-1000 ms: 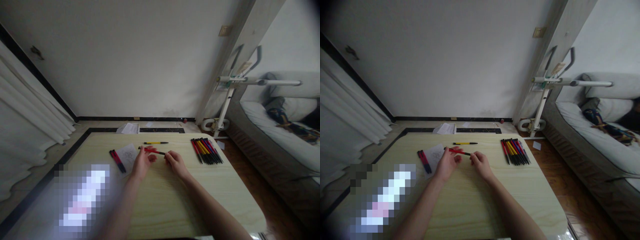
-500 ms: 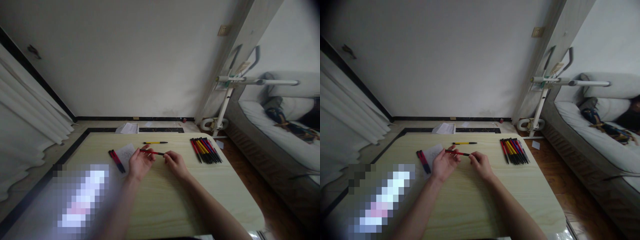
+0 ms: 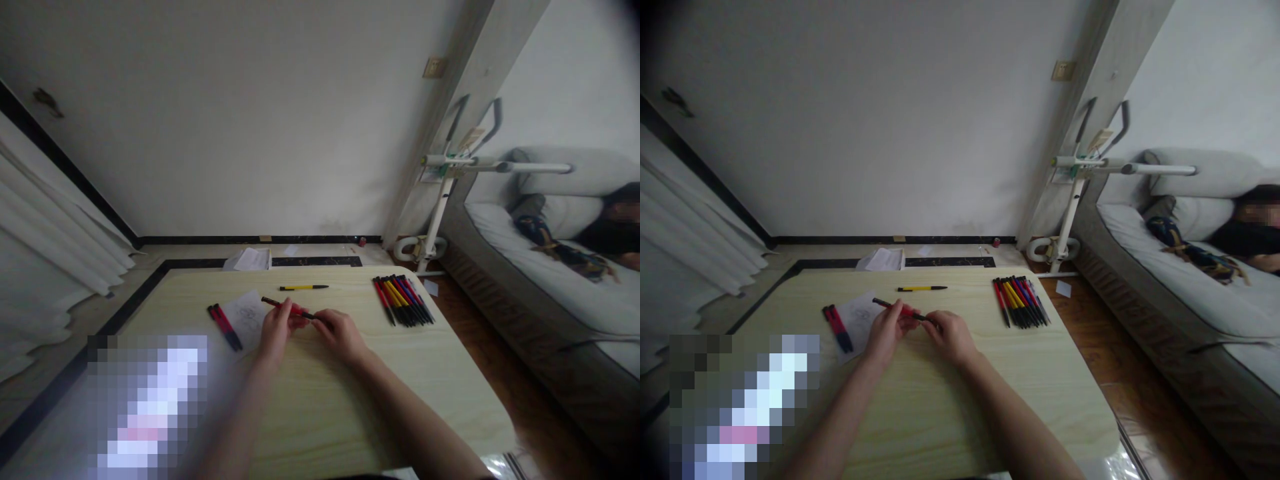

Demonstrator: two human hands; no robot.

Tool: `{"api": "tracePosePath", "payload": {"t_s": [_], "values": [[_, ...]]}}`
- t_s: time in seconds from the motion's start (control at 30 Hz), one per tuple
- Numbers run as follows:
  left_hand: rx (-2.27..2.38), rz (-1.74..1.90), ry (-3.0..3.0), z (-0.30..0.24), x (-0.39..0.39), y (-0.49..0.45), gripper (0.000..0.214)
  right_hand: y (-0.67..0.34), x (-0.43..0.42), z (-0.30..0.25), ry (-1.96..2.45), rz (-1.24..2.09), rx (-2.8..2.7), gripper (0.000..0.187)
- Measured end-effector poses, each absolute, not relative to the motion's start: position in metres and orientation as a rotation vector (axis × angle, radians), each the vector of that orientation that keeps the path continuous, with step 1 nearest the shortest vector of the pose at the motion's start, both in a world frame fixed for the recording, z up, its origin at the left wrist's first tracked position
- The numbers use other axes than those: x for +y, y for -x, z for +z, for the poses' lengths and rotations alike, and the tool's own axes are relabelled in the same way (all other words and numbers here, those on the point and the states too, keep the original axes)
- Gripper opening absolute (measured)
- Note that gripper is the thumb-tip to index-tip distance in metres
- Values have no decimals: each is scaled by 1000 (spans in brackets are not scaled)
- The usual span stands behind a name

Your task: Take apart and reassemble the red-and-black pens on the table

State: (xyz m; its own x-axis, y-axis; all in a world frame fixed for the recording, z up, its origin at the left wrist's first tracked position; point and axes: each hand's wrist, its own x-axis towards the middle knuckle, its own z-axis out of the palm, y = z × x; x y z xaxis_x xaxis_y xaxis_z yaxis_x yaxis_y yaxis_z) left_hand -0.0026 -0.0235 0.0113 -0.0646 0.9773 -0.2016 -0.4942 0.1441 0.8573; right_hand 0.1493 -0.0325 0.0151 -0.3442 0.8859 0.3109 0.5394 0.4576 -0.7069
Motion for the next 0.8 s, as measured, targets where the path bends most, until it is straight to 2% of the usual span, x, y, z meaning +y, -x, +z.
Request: {"api": "tracePosePath", "payload": {"t_s": [0.3,0.53,0.67,0.8], "values": [[1047,1325,-813,16,-23,5,34,-152,-31,14,1205,677,-2054,26],[1079,1317,-895,16,-23,7,37,-150,-32,16,1213,969,-1898,36],[1409,1272,-1159,14,-24,10,42,-148,-31,23,1204,820,-1913,26],[1511,1239,-1321,17,-27,11,44,-141,-35,33,1180,705,-1959,17]]}}
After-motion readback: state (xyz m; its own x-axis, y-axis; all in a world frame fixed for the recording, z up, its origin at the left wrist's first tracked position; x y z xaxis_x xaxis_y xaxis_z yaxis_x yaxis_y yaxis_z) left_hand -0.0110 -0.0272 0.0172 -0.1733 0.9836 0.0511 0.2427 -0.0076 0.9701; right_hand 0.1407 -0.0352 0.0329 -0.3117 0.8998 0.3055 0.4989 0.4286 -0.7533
